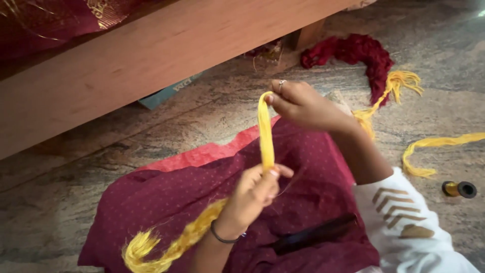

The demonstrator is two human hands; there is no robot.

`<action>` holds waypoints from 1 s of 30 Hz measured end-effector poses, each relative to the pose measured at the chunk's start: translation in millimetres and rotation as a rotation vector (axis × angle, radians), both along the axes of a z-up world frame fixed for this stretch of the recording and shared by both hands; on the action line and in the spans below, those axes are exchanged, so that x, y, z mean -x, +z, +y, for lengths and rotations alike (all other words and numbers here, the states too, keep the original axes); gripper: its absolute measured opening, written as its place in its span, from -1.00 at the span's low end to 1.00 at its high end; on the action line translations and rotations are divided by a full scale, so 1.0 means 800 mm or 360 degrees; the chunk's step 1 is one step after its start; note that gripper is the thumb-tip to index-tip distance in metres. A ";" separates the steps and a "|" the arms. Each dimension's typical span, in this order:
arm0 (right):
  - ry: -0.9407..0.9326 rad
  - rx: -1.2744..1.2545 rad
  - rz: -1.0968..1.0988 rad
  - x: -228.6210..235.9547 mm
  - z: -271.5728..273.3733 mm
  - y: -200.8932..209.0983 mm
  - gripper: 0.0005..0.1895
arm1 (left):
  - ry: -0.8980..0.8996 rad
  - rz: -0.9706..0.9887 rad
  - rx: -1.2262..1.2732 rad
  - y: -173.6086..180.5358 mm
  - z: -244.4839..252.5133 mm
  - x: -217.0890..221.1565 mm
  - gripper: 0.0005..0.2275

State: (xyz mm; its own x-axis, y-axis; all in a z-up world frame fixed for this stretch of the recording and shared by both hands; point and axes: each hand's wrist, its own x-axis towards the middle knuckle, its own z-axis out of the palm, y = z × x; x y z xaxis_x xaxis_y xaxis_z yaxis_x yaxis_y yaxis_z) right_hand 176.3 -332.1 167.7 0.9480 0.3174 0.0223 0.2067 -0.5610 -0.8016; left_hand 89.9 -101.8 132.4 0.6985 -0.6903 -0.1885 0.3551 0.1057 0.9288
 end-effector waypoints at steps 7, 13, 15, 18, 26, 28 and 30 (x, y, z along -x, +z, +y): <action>-0.1038 -0.0815 -0.0493 0.118 0.093 -0.049 -0.86 | 0.0445 0.0580 0.0409 0.046 0.019 -0.050 -0.79; 0.0118 -0.1498 0.0767 0.173 0.158 -0.117 -0.60 | 0.0661 0.0480 0.0649 0.112 0.010 -0.097 -0.74; 0.0207 -0.1489 0.0872 0.183 0.123 -0.131 -0.61 | 0.0781 0.0365 0.0696 0.131 0.046 -0.114 -0.74; 0.0118 -0.1491 0.1148 0.183 0.051 -0.124 -0.66 | 0.0906 0.0218 0.0816 0.129 0.106 -0.139 -0.76; -0.1040 -0.0880 0.0919 0.201 -0.138 -0.087 -0.81 | 0.1319 0.0617 0.0629 -0.069 0.125 -0.078 -0.85; -0.1373 0.0090 0.0276 0.202 -0.145 -0.093 -0.79 | 0.1320 0.0697 0.0619 -0.164 0.126 -0.047 -0.83; -0.1350 0.0390 0.0246 0.213 -0.110 -0.083 -0.77 | 0.1331 0.0663 0.0571 -0.188 0.131 -0.026 -0.83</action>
State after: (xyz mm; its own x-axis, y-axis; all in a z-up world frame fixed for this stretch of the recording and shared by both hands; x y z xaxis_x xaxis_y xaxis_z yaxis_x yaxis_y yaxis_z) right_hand 6.2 -419.9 101.6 0.8527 -0.5124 -0.1016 -0.4558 -0.6349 -0.6239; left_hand 111.1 3.3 -17.7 0.9112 -0.0713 -0.4058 0.3286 0.7199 0.6114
